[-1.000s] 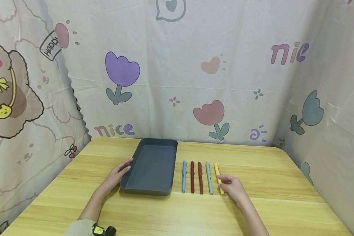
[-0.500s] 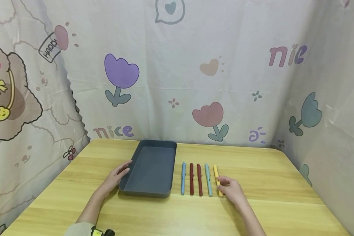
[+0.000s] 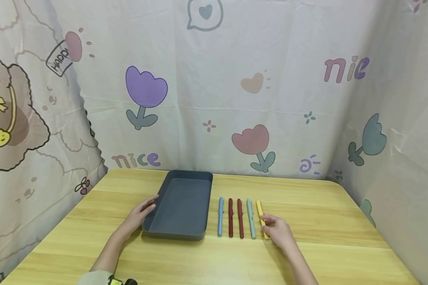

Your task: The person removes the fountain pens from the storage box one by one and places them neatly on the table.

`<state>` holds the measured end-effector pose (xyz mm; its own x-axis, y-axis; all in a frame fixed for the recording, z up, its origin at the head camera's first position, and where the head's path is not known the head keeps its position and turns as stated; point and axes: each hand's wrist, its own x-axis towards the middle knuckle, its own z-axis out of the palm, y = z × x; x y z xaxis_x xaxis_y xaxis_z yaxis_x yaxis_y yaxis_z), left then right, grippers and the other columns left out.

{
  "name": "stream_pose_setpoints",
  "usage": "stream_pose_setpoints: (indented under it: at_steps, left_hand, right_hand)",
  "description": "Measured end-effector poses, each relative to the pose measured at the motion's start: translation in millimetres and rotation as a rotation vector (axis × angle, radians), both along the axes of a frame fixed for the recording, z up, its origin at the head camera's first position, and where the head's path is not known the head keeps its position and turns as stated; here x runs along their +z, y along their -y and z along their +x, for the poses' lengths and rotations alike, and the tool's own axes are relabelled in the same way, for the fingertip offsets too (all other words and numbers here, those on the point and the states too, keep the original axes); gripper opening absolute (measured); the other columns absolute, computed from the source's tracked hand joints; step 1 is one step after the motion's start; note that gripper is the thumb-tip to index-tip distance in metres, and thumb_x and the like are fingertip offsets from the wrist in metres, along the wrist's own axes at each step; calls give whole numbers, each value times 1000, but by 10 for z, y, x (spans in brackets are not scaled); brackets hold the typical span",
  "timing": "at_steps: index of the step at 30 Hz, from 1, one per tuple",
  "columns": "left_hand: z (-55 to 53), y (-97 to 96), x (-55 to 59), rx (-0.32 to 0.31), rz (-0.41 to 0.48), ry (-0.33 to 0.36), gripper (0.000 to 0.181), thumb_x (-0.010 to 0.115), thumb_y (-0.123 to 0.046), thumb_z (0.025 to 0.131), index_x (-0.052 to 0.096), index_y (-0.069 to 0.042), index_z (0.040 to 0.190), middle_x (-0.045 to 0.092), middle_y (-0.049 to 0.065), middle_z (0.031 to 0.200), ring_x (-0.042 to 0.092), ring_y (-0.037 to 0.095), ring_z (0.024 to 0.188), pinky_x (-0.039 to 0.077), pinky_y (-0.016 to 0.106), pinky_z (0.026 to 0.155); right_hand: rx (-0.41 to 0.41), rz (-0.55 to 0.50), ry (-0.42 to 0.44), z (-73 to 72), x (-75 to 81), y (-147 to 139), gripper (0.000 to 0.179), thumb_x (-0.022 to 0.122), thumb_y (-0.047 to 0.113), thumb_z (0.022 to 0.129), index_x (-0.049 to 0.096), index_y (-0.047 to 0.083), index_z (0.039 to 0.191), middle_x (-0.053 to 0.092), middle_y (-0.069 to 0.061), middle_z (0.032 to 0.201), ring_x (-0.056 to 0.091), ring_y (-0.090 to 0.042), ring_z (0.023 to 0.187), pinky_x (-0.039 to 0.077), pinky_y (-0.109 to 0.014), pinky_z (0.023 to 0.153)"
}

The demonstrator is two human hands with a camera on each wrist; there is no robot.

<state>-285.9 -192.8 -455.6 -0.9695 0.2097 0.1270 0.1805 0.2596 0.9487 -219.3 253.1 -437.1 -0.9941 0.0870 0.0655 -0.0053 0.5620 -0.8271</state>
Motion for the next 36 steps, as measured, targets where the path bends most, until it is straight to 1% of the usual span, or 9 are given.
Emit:
stream_pose_setpoints:
  at_steps: [6,11,18,25,28,36]
  left_hand:
    - [13,2,5,7,-3,4,50,47,-27,97,37,-7,141,28,19,144,24,34,132,22,47,104]
    - [-11,1,-4,8,-1,4,49,47,-26,97,37,-7,141,28,19,145,23,34,132,21,47,105]
    - [-51,9,-30,1,-8,18,49,47,-25,97,36,-7,141,26,19,145,22,34,132,21,48,105]
    - [-16,-3,-1,4,-8,0,49,47,-26,97,37,-6,141,28,19,145,23,35,132,20,47,105]
    - [-3,-2,5,4,-14,4,49,47,-27,97,37,-6,141,28,19,145,23,34,132,20,47,105]
    - [-26,11,-10,0,-2,-5,48,48,-27,97,39,-6,140,30,19,144,24,34,132,22,47,104]
  right_hand:
    - [4,50,-17,-9,8,5,35,64,-1,79,60,-6,113,62,-18,100,60,-30,90,50,-32,68]
    - [10,57,-20,-9,30,6,35,65,1,79,60,-7,113,61,-17,100,60,-32,92,50,-35,70]
    - [16,59,-29,0,30,5,33,63,-1,79,61,-7,111,62,-15,98,61,-31,89,50,-31,66]
    - [1,62,-30,11,8,10,32,63,-3,77,62,-6,109,63,-15,97,61,-30,90,48,-29,66]
    - [1,72,-29,15,3,11,32,63,-2,78,62,-6,110,63,-15,97,61,-30,89,48,-30,67]
    - [16,97,-46,6,7,19,32,64,-1,79,61,-7,110,63,-17,98,60,-31,90,49,-32,69]
